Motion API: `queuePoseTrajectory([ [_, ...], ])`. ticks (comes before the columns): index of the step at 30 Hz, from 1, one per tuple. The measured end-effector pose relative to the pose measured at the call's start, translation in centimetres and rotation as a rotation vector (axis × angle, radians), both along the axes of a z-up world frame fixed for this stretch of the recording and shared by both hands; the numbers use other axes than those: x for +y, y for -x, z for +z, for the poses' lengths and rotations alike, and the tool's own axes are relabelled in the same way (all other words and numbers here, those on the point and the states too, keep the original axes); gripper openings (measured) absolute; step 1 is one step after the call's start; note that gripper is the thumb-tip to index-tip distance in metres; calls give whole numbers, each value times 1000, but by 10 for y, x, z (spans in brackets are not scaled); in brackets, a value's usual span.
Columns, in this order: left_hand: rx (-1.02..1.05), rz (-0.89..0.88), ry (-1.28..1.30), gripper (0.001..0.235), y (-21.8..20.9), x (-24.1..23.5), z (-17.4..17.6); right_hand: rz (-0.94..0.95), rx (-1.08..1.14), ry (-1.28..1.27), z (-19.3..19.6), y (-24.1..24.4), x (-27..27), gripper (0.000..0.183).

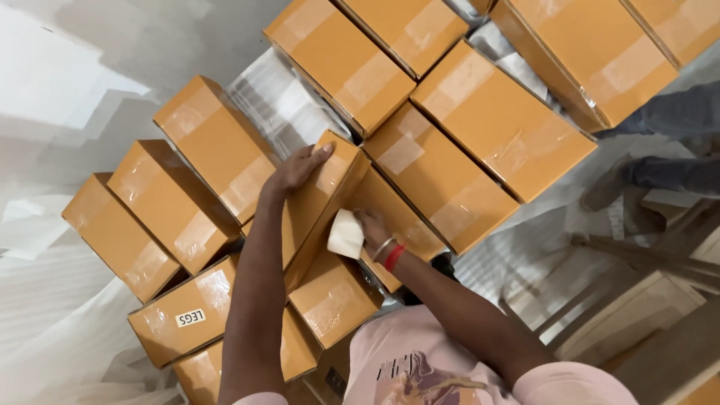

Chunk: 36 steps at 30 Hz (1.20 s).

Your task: The person places foam-wrapped items into cardboard boxes and applies adhesive tape to seal the box flaps.

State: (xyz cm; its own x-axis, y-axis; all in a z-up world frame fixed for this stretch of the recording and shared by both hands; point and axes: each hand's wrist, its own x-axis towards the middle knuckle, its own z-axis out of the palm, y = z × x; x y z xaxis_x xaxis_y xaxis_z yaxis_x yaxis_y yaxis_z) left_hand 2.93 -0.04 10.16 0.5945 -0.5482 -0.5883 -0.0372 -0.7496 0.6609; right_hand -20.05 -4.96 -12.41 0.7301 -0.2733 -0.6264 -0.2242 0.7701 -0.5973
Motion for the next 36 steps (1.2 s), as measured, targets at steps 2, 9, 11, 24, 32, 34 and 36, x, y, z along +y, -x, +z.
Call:
queuePoseTrajectory([
  [2, 89, 25, 35, 102, -5, -4, 2, 46, 29, -26, 90, -11, -29, 33],
  [9, -29, 20, -99, 107, -4, 7, -23, -143, 74, 642, 132, -42, -36, 53],
  [11, -95, -4, -93, 108, -13, 6, -32, -159, 148, 605, 81, -45, -29, 55],
  [24, 210, 121, -50, 106, -15, 10, -28, -213, -27, 463, 123, -48, -58, 33],
  [32, 255, 37, -2, 109, -48, 31, -124, -171, -33, 172, -8, -50, -67, 34],
  [34, 178, 125, -179, 110, -35, 40, -106, 39, 35, 140, 59, -38, -89, 33],
  [36, 64, 163, -124, 110, -17, 73, -73, 67, 12, 111, 82, -18, -106, 32],
])
